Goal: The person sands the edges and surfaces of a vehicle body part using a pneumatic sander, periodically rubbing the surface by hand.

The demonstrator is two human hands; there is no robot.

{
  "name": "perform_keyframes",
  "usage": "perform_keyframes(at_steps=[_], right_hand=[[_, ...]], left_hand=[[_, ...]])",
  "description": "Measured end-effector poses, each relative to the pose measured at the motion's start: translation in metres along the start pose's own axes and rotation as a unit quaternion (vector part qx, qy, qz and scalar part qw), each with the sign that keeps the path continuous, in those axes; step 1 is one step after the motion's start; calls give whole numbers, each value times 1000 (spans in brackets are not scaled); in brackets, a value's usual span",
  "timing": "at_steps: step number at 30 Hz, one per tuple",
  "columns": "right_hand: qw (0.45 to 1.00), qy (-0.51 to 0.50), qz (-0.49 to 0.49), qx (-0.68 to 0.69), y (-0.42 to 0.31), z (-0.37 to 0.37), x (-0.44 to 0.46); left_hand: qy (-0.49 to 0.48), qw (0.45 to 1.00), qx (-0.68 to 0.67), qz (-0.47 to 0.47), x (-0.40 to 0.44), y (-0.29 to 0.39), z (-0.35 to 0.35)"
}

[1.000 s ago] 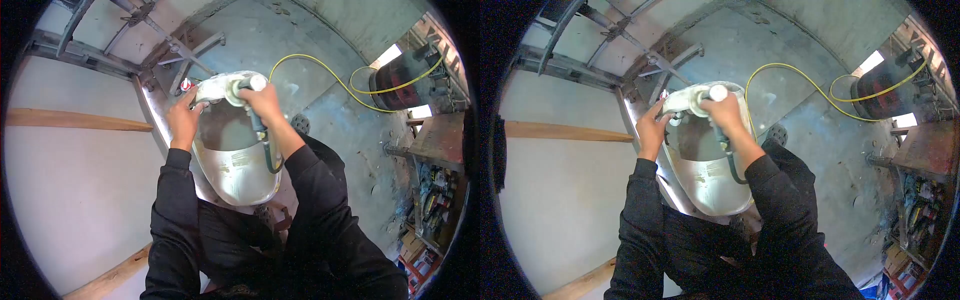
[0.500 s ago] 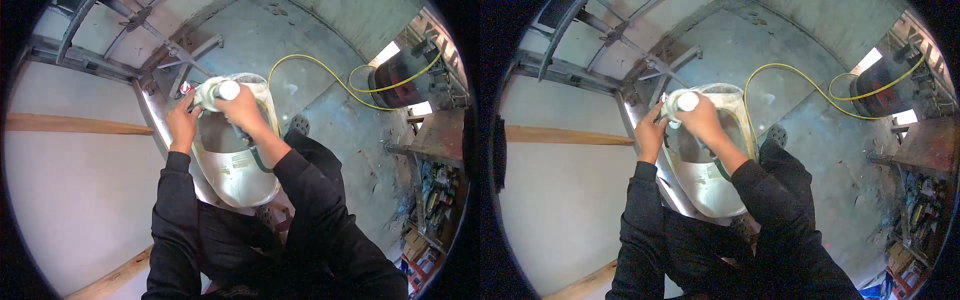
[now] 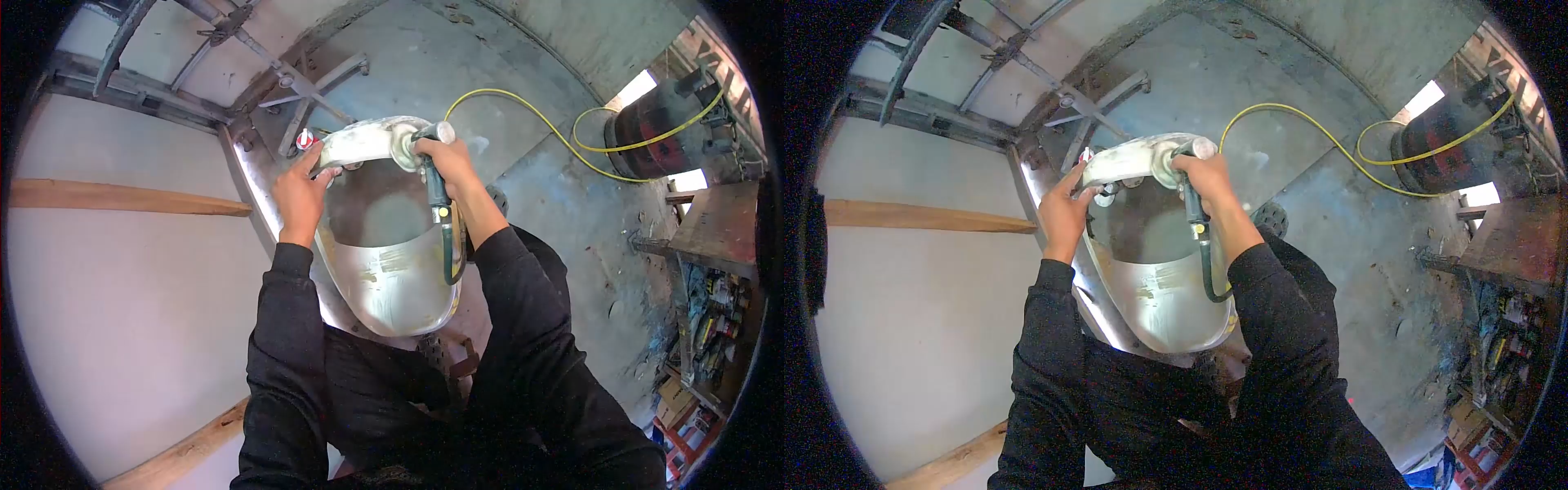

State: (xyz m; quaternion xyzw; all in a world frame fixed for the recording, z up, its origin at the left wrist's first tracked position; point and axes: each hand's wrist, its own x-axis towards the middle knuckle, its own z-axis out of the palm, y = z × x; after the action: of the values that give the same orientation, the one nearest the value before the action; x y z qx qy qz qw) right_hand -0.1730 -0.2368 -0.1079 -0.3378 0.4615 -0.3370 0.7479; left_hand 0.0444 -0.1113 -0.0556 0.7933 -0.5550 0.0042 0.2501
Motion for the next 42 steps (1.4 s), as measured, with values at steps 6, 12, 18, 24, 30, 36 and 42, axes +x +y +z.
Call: perform_keyframes(at_steps=[6, 12, 18, 24, 30, 36, 42], right_hand=[[984, -52, -127, -113, 0, 52, -18], [940, -10, -273, -206, -3, 77, -45], [986, 14, -136, -91, -1, 27, -12], [999, -20, -24, -40, -4, 17, -11], [939, -6, -277, -205, 5, 75, -42], [946, 24, -258, -194, 7, 60, -38], [972, 60, -182, -137, 20, 22, -1]], left_hand=[[-1, 1000, -14, 6, 0, -2, 1], [-10, 1000, 7, -2, 1, 0, -1], [7, 999, -32, 13, 1, -3, 3], [2, 999, -45, -13, 1, 0, 4], [-19, 1000, 7, -17, 1, 2, -1], [-14, 1000, -4, -7, 0, 6, -4], [0, 1000, -31, 4, 0, 4, -2]])
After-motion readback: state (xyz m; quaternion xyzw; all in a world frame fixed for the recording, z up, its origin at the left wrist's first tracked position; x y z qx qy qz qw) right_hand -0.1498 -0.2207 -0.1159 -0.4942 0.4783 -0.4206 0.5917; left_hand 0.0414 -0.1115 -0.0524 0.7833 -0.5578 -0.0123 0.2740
